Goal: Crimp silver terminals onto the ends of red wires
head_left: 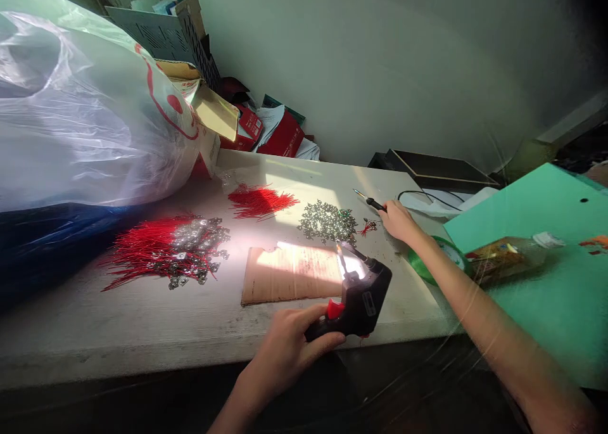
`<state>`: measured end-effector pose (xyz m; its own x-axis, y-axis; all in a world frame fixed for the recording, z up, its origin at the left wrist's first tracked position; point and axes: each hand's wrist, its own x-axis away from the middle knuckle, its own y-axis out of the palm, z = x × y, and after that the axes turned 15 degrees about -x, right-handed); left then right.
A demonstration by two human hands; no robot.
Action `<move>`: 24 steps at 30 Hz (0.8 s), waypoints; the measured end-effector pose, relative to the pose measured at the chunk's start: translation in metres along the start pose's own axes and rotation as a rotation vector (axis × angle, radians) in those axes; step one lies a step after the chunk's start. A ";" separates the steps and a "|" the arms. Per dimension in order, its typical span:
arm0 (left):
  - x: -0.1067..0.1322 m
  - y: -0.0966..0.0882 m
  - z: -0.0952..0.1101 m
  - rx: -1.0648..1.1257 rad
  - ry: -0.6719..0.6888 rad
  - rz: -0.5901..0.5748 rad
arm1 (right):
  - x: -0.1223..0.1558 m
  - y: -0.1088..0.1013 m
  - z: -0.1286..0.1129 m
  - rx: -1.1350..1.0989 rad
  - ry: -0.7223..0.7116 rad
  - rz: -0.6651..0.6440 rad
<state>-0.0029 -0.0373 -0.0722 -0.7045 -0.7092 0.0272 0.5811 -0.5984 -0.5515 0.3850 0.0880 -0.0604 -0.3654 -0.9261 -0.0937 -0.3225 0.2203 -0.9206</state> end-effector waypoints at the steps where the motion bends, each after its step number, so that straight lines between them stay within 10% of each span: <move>1: 0.000 0.000 0.000 0.002 -0.001 -0.002 | 0.000 0.001 0.001 0.002 -0.004 0.001; 16: 0.001 0.000 0.000 0.021 0.010 -0.012 | 0.010 0.000 -0.002 -0.240 -0.036 0.121; 24: -0.001 0.002 -0.004 0.002 0.006 0.000 | 0.145 -0.023 -0.025 -0.784 -0.019 0.487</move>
<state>-0.0022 -0.0365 -0.0767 -0.7070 -0.7068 0.0228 0.5818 -0.5996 -0.5495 0.3172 -0.0439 -0.0429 -0.6035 -0.6801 -0.4162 -0.6387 0.7248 -0.2584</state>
